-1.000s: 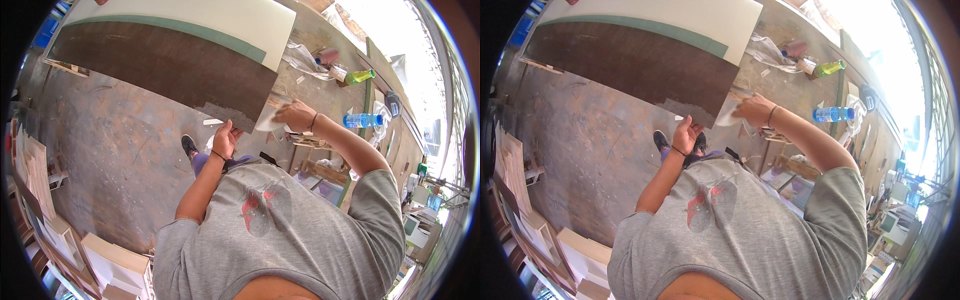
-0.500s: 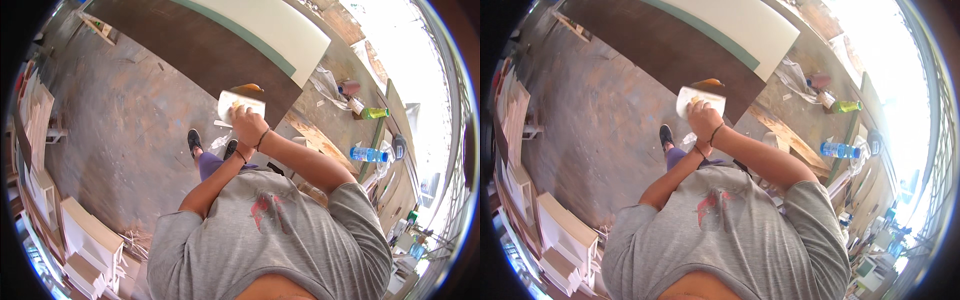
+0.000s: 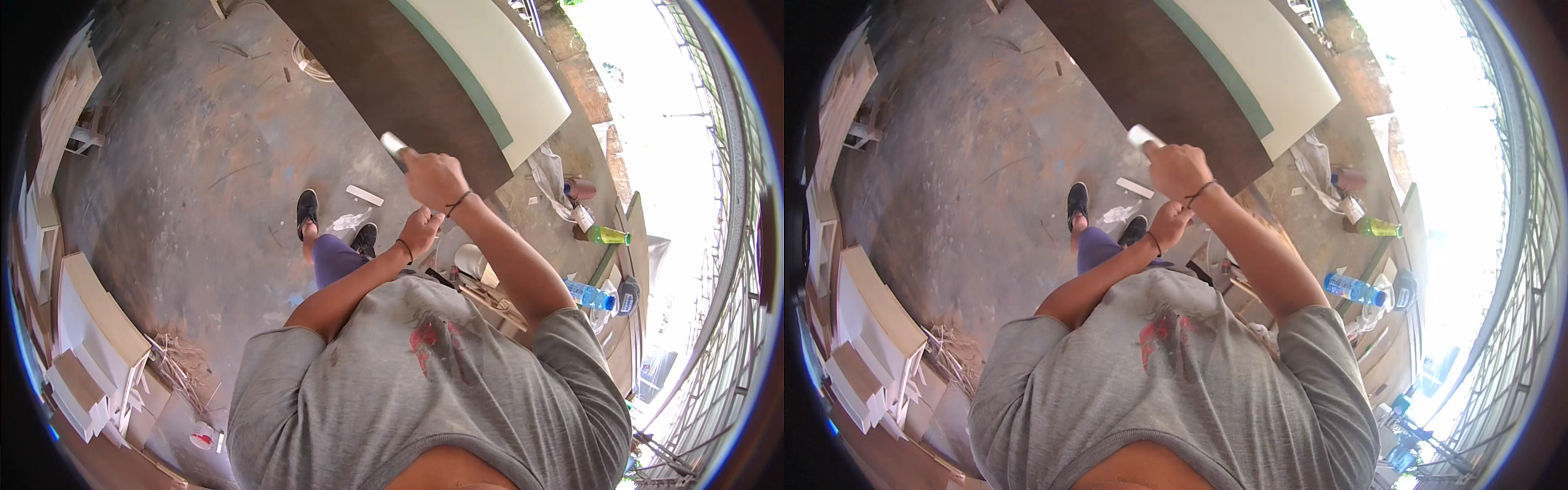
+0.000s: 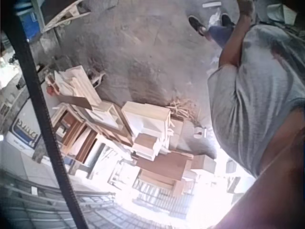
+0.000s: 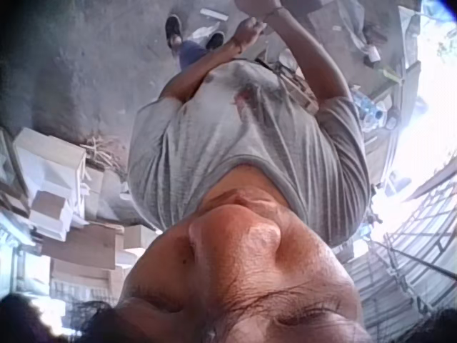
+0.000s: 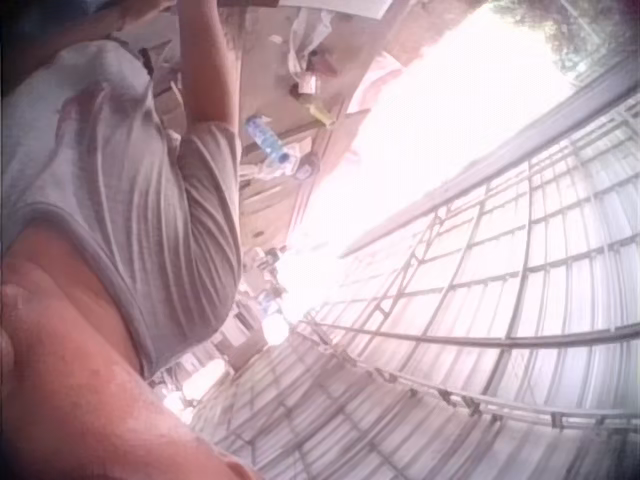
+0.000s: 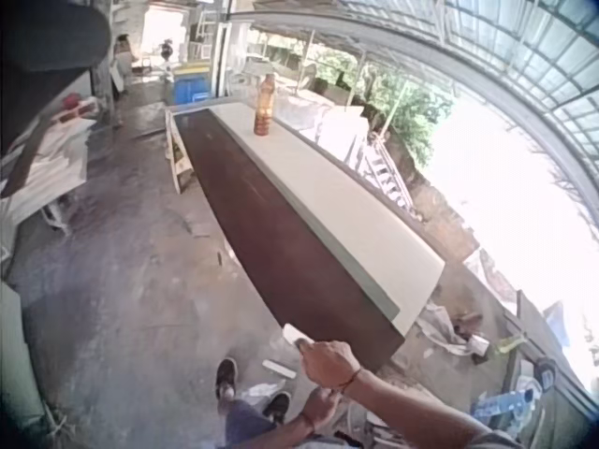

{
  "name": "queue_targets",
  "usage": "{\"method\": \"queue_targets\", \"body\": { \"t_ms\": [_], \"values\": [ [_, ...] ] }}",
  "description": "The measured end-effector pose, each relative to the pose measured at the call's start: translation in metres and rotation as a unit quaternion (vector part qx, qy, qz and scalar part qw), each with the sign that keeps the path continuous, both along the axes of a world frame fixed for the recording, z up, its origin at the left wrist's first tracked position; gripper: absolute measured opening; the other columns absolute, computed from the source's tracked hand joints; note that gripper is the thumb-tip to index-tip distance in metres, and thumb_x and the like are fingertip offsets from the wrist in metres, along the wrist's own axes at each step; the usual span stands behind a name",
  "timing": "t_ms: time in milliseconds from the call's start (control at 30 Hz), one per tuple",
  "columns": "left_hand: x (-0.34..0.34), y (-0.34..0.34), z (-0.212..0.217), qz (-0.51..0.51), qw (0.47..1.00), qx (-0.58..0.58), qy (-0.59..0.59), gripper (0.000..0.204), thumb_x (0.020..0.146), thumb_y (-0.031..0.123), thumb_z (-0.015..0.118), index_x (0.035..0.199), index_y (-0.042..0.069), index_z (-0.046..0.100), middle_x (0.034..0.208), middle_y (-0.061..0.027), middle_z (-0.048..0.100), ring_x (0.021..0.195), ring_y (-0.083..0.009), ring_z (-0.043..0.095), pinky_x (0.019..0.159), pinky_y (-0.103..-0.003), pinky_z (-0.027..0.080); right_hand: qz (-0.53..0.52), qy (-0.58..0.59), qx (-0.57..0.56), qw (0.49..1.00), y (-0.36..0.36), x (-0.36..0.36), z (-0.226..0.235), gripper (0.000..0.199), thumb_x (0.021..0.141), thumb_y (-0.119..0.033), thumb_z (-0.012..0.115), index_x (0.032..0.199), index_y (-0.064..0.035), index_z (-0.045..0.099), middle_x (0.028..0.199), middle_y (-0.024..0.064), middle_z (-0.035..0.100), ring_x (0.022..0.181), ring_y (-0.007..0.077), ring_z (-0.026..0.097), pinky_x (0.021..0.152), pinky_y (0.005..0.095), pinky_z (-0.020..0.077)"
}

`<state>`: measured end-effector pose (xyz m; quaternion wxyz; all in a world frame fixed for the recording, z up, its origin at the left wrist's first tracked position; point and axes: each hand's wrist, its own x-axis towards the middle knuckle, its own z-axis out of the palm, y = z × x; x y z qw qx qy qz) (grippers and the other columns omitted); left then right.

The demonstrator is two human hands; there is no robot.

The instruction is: The person applies adhesive from a bottle onto various wood panels and spreads it evenly using a white plastic scraper.

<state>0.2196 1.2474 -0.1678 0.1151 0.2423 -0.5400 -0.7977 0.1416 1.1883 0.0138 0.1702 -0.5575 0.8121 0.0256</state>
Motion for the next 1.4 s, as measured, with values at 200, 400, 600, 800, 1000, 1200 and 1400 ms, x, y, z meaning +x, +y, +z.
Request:
{"method": "queue_targets", "body": {
  "t_ms": [200,400,600,800,1000,1200,1400],
  "values": [
    [-0.007,-0.006,0.015,0.115,0.987,-0.09,0.063,0.031,0.086,0.024,0.06,0.07,-0.001,0.052,0.062,-0.0055,0.057,0.054,-0.0119,0.054,0.05,-0.027,0.043,0.107,-0.015,-0.192,0.975,0.02,0.009,0.033,0.037,0.075,-0.013,0.052,0.111,-0.011,0.058,0.075,0.012,0.065,0.067,0.0293,0.064,0.063,0.0411,0.051],
    [0.001,-0.006,0.027,-0.015,0.987,0.158,-0.03,0.021,0.088,0.021,0.057,0.082,0.001,0.058,0.072,-0.0047,0.059,0.066,-0.0094,0.057,0.056,-0.025,0.046,-0.022,0.029,-0.012,0.999,0.063,-0.044,0.008,0.04,0.073,-0.014,0.054,0.113,-0.0086,0.056,0.086,0.013,0.065,0.076,0.0311,0.063,0.066,0.0432,0.05],
    [0.006,-0.002,0.006,0.041,0.99,-0.128,0.048,0.023,0.089,0.022,0.055,0.082,0.0,0.06,0.071,-0.0072,0.062,0.068,-0.0126,0.061,0.061,-0.026,0.048,0.075,-0.083,0.041,0.993,0.062,0.01,0.025,0.039,0.072,-0.01,0.056,0.11,-0.0067,0.057,0.089,0.0131,0.065,0.079,0.0296,0.064,0.069,0.0399,0.0509],
    [0.015,-0.008,0.049,-0.018,0.946,0.325,0.006,0.023,0.09,0.022,0.054,0.1,0.003,0.059,0.093,-0.0049,0.064,0.085,-0.0144,0.063,0.08,-0.027,0.049,0.084,0.061,-0.11,0.989,0.114,-0.052,-0.002,0.046,0.074,-0.004,0.051,0.121,-0.0081,0.051,0.114,0.0105,0.057,0.103,0.0248,0.058,0.074,0.0337,0.0529],
    [0.018,-0.007,0.024,-0.017,0.933,0.359,0.01,0.031,0.092,0.023,0.048,0.114,0.003,0.054,0.11,-0.0079,0.061,0.099,-0.0189,0.059,0.088,-0.032,0.046,0.07,-0.029,-0.04,0.996,0.151,-0.015,0.0,0.042,0.075,-0.005,0.05,0.117,-0.0078,0.051,0.11,0.0132,0.057,0.104,0.028,0.056,0.079,0.036,0.0509],
    [0.024,-0.032,0.032,-0.034,0.826,0.544,0.143,0.046,0.091,0.038,0.042,0.116,0.0,0.052,0.115,-0.0137,0.058,0.107,-0.0246,0.056,0.095,-0.037,0.042,-0.027,-0.011,-0.107,0.994,0.106,-0.086,0.02,0.052,0.071,0.0,0.047,0.121,-0.0131,0.052,0.104,0.0141,0.062,0.088,0.033,0.061,0.075,0.042,0.0488],
    [0.007,-0.047,0.027,-0.025,0.823,0.546,0.154,0.048,0.094,0.037,0.035,0.118,-0.002,0.05,0.116,-0.016,0.057,0.11,-0.0267,0.054,0.095,-0.039,0.043,-0.022,-0.037,-0.025,0.999,0.085,-0.073,0.011,0.051,0.071,-0.004,0.048,0.121,-0.0137,0.052,0.099,0.0163,0.064,0.087,0.0344,0.061,0.074,0.0436,0.0482]
  ]
}}
